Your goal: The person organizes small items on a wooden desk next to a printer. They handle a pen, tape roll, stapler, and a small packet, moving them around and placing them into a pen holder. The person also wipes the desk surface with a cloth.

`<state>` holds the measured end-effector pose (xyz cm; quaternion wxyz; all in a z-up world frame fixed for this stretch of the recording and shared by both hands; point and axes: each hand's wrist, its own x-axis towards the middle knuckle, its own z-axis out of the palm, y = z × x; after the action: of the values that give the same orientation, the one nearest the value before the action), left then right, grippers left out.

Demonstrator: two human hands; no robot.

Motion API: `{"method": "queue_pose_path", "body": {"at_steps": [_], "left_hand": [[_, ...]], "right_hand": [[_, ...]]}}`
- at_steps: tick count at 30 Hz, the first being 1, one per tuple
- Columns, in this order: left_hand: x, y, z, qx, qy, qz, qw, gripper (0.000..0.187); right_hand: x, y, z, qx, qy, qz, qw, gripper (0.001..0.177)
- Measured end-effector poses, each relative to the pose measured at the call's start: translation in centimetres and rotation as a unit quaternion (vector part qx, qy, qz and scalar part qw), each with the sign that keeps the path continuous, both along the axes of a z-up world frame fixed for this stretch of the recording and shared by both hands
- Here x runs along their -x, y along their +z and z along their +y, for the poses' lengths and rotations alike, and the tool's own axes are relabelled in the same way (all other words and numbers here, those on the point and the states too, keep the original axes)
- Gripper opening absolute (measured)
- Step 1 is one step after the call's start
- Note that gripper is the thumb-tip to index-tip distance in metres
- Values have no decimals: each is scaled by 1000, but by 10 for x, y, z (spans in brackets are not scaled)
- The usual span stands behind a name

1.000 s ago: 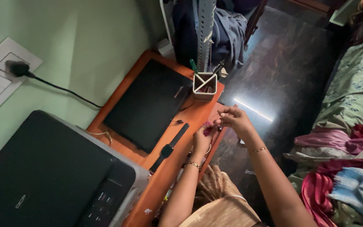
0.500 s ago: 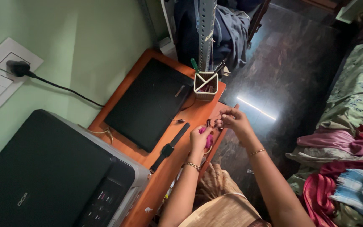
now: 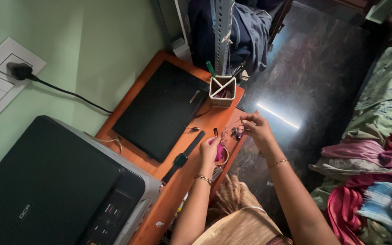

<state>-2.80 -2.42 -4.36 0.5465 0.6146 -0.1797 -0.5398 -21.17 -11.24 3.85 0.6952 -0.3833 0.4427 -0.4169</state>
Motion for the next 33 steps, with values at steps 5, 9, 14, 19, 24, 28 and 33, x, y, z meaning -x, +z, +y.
{"method": "queue_pose_path", "body": {"at_steps": [5,9,14,19,24,28,33], "left_hand": [[-11,-16,13,-48,-108,-248,962,29],[-14,-20,20,-71,-179,-334,923,33],[-13,-33,20,-61,-179,-358,914,29],[-17,-32,22,-41,-191,-344,918,27],[-21,-21,27,-27,-174,-283,943,30],[-21,-29,23,-50,-199,-355,912,30],[-12,-41,16,-28,-246,-359,900,30]], "right_hand": [[-13,20,-10,30,32,44,998,18],[-36,27,-20,74,72,71,992,16],[-75,-7,-43,164,128,118,971,14],[-105,-53,-55,257,171,193,931,25],[-85,-53,-44,357,151,330,861,27],[-49,-44,-13,133,266,398,868,28],[-22,-79,17,132,270,267,916,26]]}}
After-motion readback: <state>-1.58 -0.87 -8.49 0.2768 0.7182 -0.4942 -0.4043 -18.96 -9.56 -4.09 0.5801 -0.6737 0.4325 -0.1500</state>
